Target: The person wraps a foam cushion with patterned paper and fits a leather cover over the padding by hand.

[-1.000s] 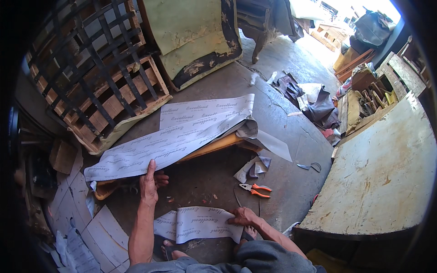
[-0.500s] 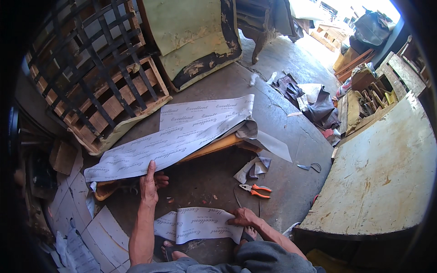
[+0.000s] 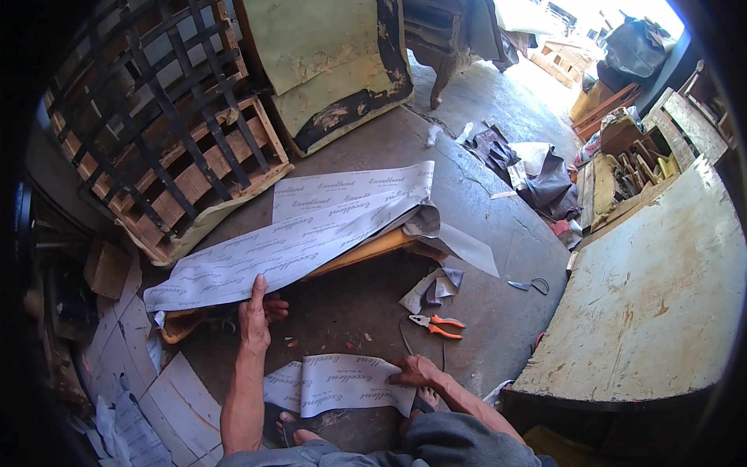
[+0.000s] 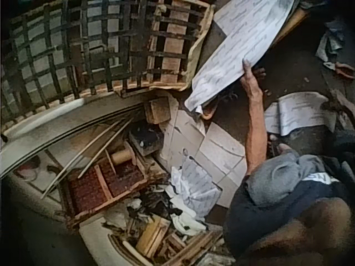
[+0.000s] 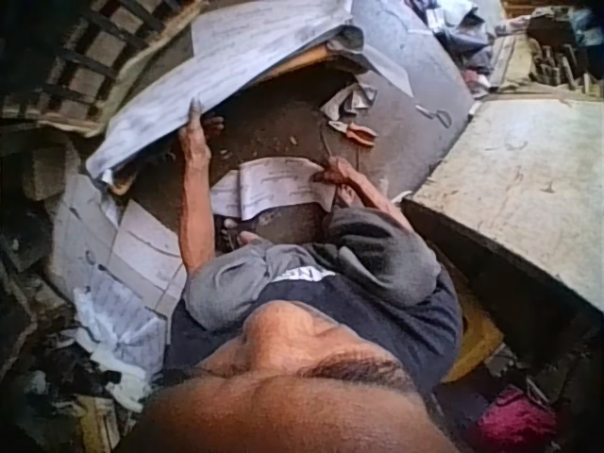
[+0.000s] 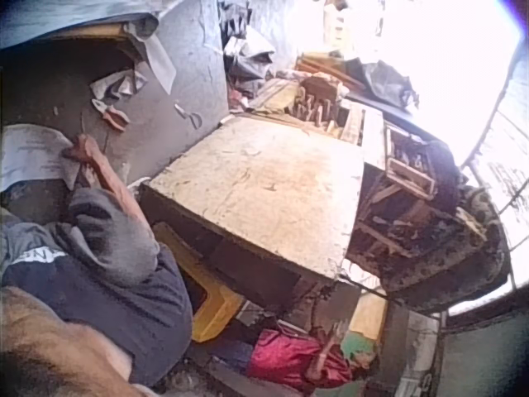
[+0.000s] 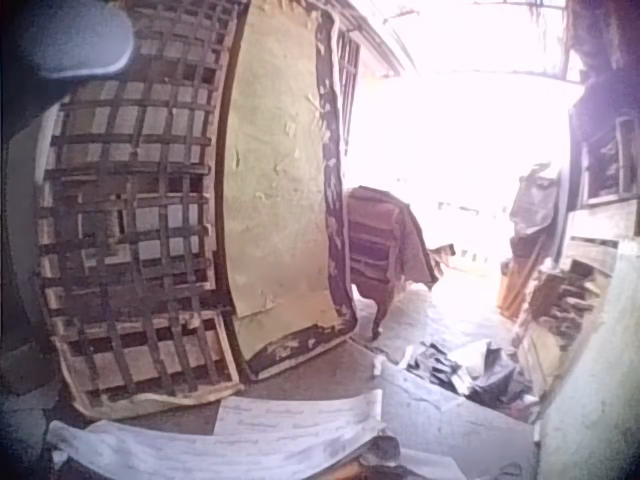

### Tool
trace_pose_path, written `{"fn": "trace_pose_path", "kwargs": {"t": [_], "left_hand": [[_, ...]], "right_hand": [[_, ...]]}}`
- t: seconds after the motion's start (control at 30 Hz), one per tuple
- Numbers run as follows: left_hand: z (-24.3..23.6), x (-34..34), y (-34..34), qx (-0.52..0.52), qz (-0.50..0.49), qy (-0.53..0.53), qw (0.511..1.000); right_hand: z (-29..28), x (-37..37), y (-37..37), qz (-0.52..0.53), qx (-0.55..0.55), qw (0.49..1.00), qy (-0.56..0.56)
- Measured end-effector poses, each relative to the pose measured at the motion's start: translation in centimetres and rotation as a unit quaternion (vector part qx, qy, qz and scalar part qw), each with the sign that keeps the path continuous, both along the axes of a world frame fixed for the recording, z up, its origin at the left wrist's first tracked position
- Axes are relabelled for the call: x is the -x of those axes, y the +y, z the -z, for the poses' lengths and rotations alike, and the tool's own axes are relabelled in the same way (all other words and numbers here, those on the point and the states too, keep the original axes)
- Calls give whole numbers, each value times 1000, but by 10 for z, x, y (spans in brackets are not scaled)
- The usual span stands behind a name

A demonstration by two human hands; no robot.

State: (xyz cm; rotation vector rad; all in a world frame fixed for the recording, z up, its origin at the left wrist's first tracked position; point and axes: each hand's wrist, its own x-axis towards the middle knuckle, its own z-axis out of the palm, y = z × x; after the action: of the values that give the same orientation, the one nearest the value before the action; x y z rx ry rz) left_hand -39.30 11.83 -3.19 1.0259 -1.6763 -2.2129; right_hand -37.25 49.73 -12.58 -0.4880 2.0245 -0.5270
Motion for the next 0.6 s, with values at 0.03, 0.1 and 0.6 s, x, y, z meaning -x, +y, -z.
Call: {"fn": "trace_pose_path", "kwargs": {"t": [0.03,0.1,0.6], "left_hand": [[0,0,0,0,1,0,1000],[1,-1,-1,0,-1,2,1000],[-2,0,0,4,-8,5,1000]], "right_hand": [[1,0,0,-1,-1,1000,3],[2,-1,0,-3,-2,1000,3],[-6,1,-3,0,1,1000,4]]}}
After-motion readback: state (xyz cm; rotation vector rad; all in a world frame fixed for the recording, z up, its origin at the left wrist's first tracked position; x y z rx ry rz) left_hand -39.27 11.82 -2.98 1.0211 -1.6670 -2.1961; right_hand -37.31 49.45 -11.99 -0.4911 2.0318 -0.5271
